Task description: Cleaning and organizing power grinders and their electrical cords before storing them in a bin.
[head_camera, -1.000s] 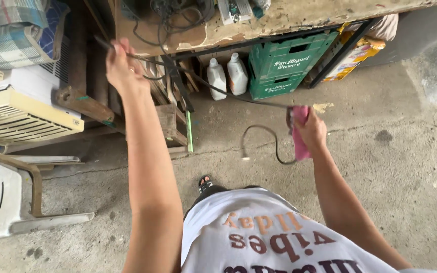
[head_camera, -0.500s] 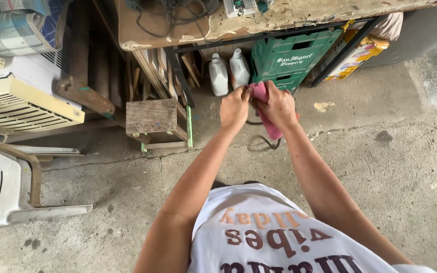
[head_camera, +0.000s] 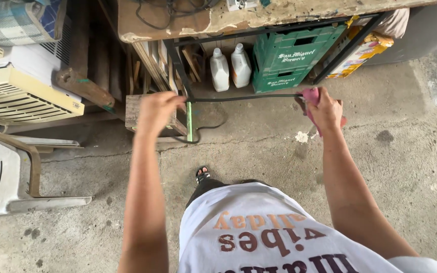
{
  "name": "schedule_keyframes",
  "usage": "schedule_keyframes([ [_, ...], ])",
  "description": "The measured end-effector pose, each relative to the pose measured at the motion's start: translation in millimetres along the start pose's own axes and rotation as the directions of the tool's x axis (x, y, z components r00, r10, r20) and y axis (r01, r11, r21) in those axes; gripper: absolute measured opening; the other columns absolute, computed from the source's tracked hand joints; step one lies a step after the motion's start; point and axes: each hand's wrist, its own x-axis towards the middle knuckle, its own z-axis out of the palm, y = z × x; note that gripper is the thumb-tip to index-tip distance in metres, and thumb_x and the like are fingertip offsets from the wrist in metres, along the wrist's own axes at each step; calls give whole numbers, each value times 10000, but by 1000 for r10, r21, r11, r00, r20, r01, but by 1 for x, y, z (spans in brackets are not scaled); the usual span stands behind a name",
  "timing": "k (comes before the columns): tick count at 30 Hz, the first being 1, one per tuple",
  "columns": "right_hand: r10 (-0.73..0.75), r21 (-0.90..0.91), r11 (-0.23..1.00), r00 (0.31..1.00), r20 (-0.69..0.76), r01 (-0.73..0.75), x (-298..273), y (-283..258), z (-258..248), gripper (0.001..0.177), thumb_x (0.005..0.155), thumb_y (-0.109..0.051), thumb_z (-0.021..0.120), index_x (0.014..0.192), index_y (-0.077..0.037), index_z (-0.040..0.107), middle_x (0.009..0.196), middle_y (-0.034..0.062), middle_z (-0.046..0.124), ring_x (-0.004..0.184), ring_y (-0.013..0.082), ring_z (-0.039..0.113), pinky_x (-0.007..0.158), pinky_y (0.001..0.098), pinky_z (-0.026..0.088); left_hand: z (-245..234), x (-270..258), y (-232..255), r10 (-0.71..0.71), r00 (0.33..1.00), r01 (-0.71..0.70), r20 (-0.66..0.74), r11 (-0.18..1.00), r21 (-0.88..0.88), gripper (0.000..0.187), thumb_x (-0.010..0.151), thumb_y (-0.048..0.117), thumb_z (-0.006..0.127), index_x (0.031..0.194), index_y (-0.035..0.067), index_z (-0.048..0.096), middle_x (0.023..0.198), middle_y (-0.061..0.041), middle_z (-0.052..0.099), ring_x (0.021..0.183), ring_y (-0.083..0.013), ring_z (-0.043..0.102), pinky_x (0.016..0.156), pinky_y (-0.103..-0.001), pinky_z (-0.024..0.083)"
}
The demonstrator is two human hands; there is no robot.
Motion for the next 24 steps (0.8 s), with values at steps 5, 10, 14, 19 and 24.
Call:
schedule_keyframes([
  [5,-179,-29,984,983,-34,178,-24,-72,-30,295,1001,-392,704,1178,-172,622,966,63,721,828,219,681,856,462,501,21,10,-74,-44,998,47,-51,997,60,187,996,265,639,1008,124,762,764,-15,723,483,-35,477,406,-196,330],
  [10,-439,54,898,898,31,437,-48,-155,-37,236,1106,-346,727,1005,-161,622,963,-20,696,811,121,631,755,299,531,61,-10,47,-60,992,32,115,971,238,580,849,123,751,1397,149,562,1009,-81,704,524,-113,516,392,-232,385],
  [14,-689,-63,725,723,-58,686,-63,-201,-37,521,653,-342,913,1047,-122,653,930,36,734,865,203,669,884,408,506,135,18,86,77,970,-80,230,997,3,616,873,90,696,1439,93,454,972,-120,686,695,-193,696,584,-287,562],
  [19,-656,109,726,732,-184,678,-53,-183,-29,566,707,-315,934,1161,-119,657,1093,52,757,1067,236,697,978,446,473,176,30,72,139,974,-140,180,990,-7,592,943,163,675,1432,36,366,870,-125,685,668,-183,667,559,-293,562],
  [24,-424,101,897,902,-82,431,-36,-141,-25,475,801,-159,833,1241,-109,661,1071,88,752,1003,241,696,1018,494,415,154,10,77,304,939,-316,159,947,58,543,1010,382,598,1375,22,418,641,-70,621,433,-161,532,344,-295,430],
])
